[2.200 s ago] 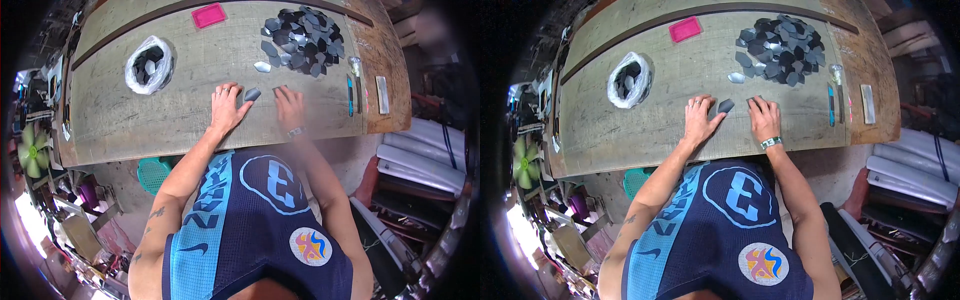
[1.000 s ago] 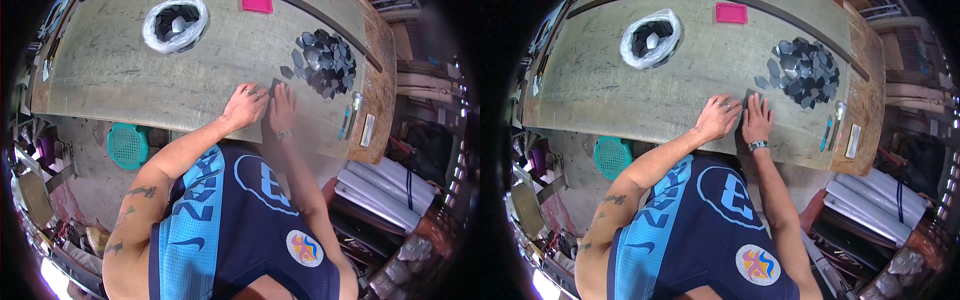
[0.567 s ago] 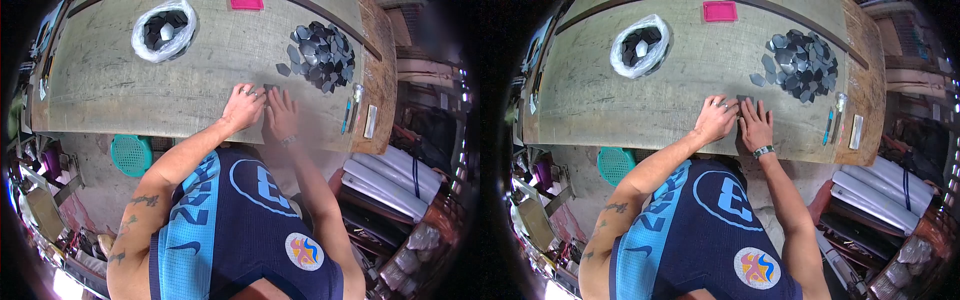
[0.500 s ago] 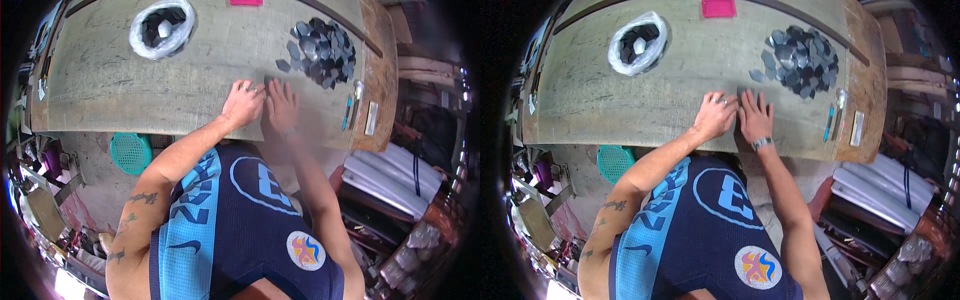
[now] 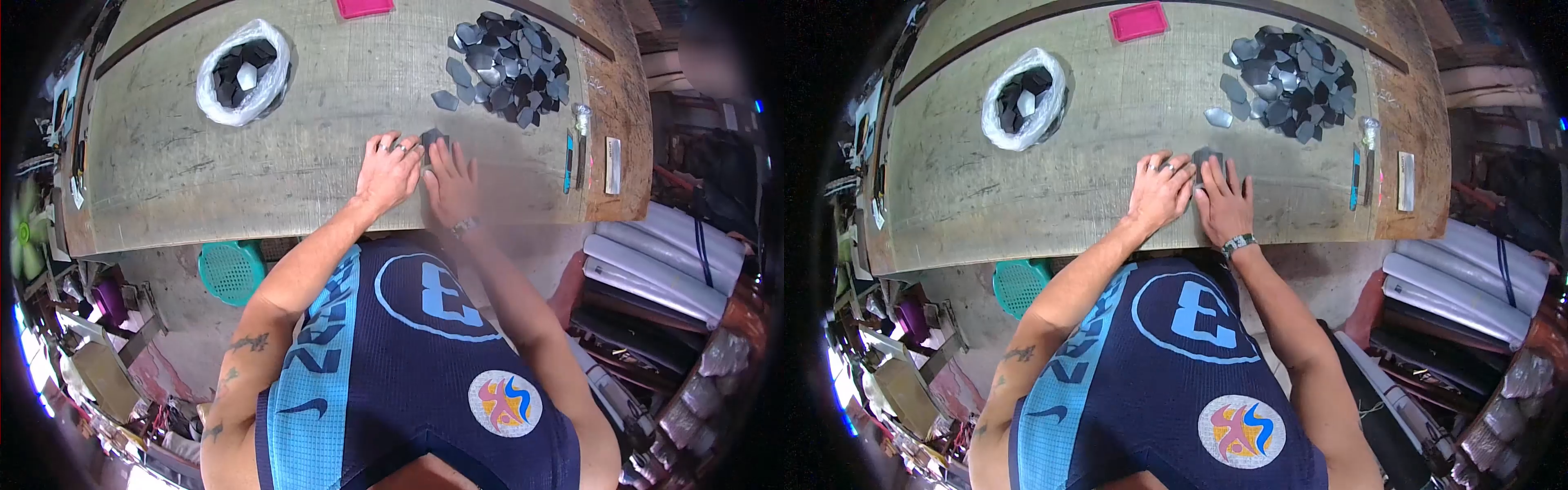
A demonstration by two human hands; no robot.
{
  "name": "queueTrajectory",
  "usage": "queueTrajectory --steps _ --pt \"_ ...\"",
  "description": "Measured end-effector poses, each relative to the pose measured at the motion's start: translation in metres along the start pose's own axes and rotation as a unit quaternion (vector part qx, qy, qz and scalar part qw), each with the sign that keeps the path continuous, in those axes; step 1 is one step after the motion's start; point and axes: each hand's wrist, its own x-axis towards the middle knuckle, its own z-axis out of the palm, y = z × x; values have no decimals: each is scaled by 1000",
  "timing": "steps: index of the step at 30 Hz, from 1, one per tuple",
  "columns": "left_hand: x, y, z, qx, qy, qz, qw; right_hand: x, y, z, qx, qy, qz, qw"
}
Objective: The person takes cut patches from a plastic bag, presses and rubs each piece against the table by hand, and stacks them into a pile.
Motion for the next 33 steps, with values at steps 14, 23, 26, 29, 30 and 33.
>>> queueTrajectory --steps 14,23,26,29,30,33 --pt "-1 2 1 -3 -9 6 1000 19 6 3 36 40 0 999" --pt "2 4 -6 18 -29 5 999 11 -5 7 62 28 13 998" --pt "4 5 -4 -3 -1 4 1000 -21 11 -3 63 0 -18 998" --pt "5 8 -4 -6 -9 -7 1000 -3 15 -3 57 19 -29 998" --pt "5 8 -6 -3 -11 -10 1000 6 12 -1 58 36 -26 997" --pt "4 6 -5 3 -5 -1 1000 13 6 4 61 55 -17 996"
